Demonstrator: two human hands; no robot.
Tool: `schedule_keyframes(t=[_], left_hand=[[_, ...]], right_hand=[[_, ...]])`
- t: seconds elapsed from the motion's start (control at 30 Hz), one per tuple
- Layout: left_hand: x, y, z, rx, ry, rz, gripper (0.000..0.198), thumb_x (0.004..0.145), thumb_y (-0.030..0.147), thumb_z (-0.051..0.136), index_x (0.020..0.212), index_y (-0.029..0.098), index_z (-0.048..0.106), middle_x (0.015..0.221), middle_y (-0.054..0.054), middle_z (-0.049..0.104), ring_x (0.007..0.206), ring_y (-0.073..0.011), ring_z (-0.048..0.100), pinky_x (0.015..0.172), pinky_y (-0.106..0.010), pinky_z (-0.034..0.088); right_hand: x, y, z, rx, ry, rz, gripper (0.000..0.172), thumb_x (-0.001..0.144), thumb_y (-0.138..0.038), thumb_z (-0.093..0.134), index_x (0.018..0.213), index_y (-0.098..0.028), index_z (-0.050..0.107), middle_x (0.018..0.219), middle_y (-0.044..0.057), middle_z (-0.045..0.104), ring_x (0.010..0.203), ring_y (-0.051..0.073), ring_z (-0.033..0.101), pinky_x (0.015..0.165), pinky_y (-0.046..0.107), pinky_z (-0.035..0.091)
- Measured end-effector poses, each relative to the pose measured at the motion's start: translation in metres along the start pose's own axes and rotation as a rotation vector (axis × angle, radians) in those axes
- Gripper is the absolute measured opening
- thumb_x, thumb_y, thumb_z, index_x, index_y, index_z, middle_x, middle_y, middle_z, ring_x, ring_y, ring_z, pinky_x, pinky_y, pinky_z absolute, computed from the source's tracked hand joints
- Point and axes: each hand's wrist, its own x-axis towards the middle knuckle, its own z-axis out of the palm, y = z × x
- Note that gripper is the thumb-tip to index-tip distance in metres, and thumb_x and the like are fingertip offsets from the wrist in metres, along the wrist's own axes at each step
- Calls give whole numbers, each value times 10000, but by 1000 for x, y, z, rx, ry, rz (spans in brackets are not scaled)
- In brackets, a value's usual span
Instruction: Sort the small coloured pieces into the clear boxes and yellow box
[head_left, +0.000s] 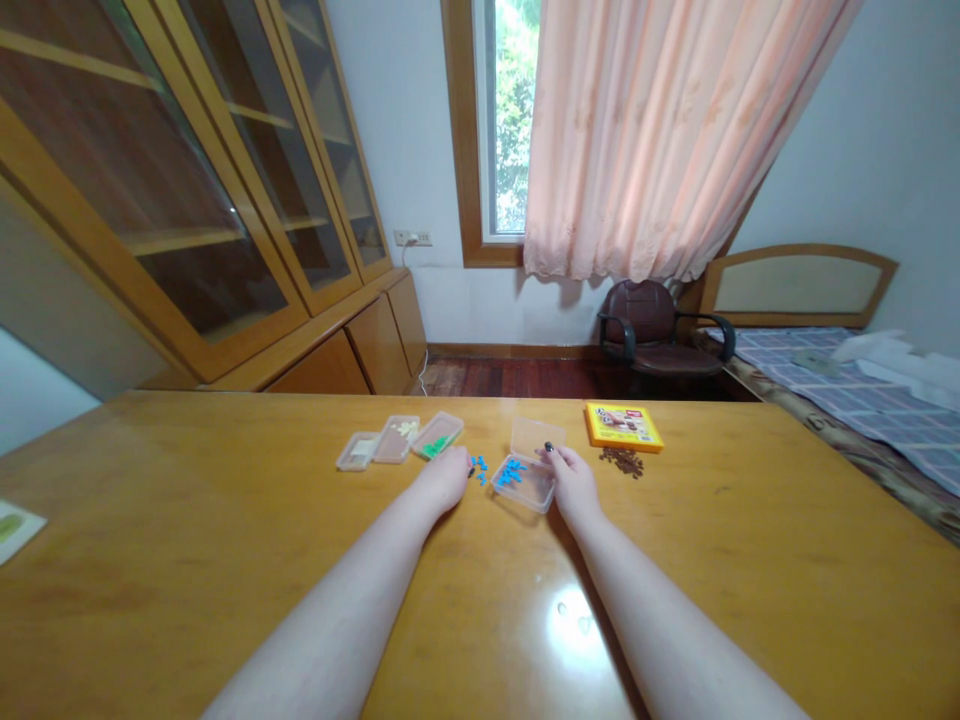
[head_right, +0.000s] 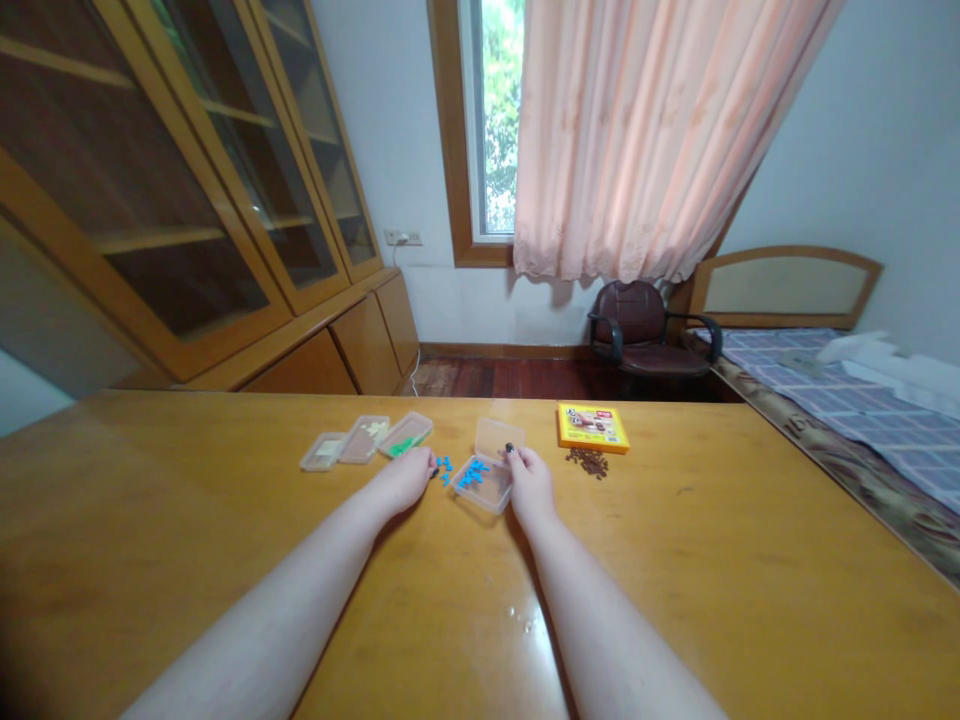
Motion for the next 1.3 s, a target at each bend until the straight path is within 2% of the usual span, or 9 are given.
schedule_keyframes(t=[0.1,0.2,0.3,0.47,0.9,1.0,1.1,1.2,1.3], left_hand=[[2,-4,1,-7,9,3,145,830,158,431,828,135,574,844,-89,644,778,-171,592,651,-254,382],[8,-9,6,-37,83,20,136,819,183,478,926,141,551,930,-90,633,857,-179,586,703,-254,394],[14,-14,13,-55,139,32,218,800,230,541,999,144,526,997,-98,616,930,-195,573,764,-268,396],[17,-16,21,-49,159,45,140,822,226,509,945,173,545,963,-74,614,904,-191,576,746,-272,400],[14,-14,21,24,137,36,141,849,185,440,933,125,537,973,-116,600,923,-200,570,758,-275,396],[16,-13,19,-23,172,17,144,842,176,449,949,121,528,964,-116,594,911,-199,569,762,-279,404],[13,-6,13,-95,259,17,160,841,182,454,978,127,516,974,-106,579,908,-195,564,774,-289,417],[4,7,7,-166,345,181,156,855,185,430,985,146,507,968,-75,568,915,-173,553,801,-287,425],[-3,15,6,-167,332,432,206,854,178,426,1051,174,487,998,-52,554,927,-156,544,830,-285,425]], right_hand=[[-2,-3,0,-25,6,-25,419,634,-560,616,731,-156,666,680,59,653,635,195,575,539,266,395],[-3,-6,1,-39,12,-36,438,631,-578,607,718,-153,666,653,58,646,608,187,559,528,264,386],[-4,-7,1,-26,7,-28,447,619,-585,613,723,-154,665,656,56,647,601,187,557,515,261,379],[-2,-4,1,-10,7,-2,431,622,-570,619,734,-157,667,630,47,641,572,182,555,517,271,388],[-3,-4,1,-23,6,-4,379,664,-514,598,754,-152,663,704,63,647,616,183,555,531,264,381],[-3,-5,1,-25,6,6,392,653,-527,602,756,-155,665,684,59,647,596,180,549,525,267,384],[-3,-5,1,-34,11,-3,426,639,-557,603,750,-151,667,698,64,657,603,185,554,522,266,381],[-2,-3,1,-39,8,-20,444,637,-572,602,740,-145,668,730,74,667,633,193,569,532,265,379],[-2,-2,1,-34,-5,-21,429,647,-561,599,745,-149,664,726,69,666,621,190,566,517,263,367]])
